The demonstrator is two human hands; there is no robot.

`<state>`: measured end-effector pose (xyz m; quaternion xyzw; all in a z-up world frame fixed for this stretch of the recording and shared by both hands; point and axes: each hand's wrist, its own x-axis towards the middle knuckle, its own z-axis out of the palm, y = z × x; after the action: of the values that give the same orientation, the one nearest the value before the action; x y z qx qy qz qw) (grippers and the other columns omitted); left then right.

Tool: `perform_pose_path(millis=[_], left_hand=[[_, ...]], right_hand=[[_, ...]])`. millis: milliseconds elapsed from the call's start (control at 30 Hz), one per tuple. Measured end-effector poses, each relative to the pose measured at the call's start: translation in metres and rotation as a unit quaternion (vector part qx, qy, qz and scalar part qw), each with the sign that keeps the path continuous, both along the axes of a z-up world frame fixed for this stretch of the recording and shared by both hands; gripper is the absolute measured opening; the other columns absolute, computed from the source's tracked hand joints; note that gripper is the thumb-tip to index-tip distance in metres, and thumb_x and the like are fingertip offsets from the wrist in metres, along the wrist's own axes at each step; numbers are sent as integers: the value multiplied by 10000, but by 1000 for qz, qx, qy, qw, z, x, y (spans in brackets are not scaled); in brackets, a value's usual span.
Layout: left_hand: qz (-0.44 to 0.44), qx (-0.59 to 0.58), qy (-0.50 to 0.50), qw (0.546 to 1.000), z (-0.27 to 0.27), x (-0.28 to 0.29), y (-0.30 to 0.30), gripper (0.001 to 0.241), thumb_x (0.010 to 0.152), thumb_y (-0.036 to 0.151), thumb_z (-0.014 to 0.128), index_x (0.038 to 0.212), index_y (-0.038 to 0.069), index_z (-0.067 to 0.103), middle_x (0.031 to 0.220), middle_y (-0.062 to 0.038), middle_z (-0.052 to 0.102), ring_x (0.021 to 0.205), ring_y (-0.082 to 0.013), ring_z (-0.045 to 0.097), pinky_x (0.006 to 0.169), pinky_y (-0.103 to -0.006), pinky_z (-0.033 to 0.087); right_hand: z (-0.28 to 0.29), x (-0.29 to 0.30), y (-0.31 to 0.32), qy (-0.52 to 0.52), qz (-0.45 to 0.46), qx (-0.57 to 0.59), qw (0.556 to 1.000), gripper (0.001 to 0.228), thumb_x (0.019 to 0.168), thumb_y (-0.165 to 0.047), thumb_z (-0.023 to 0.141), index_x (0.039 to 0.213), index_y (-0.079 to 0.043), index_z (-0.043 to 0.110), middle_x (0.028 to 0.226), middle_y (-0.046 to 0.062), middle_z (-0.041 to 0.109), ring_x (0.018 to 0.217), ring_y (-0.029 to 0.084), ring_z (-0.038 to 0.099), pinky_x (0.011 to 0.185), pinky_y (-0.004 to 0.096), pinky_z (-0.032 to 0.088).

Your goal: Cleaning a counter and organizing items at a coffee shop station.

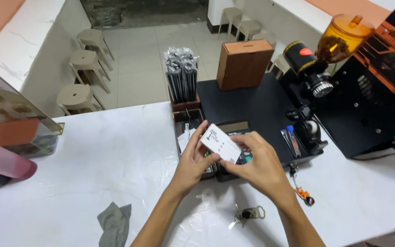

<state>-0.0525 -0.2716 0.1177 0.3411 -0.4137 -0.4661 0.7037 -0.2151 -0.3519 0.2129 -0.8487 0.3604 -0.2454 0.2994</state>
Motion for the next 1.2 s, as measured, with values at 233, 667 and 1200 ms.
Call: perform_pose_path(millis=[233,667,1200], left_hand=[[116,107,-9,987,-23,8,2,793,909,182,687,1581,70,282,1458,-131,500,1107,-183,610,933,-349,544],[170,184,-18,968,-63,12,20,558,1000,299,511,1483,27,440,1286,-136,609,950,-153,628,822,-308,514],[40,117,15,992,11,-13,17,865,934,219,674,1613,66,161,1498,-168,429,1283,-241,532,1049,-385,502]], right_hand=[[-16,48,-70,7,-85,-54,995,550,687,-325,883,1127,-27,741,993,156,706,895,290,724,803,392,564],[-100,155,-165,189,-77,-147,968,605,690,-364,879,1076,41,649,1018,269,688,904,434,697,758,525,573],[-77,-28,-4,-248,38,397,883,590,819,-3,753,1385,72,604,1081,90,677,967,135,655,869,278,545]])
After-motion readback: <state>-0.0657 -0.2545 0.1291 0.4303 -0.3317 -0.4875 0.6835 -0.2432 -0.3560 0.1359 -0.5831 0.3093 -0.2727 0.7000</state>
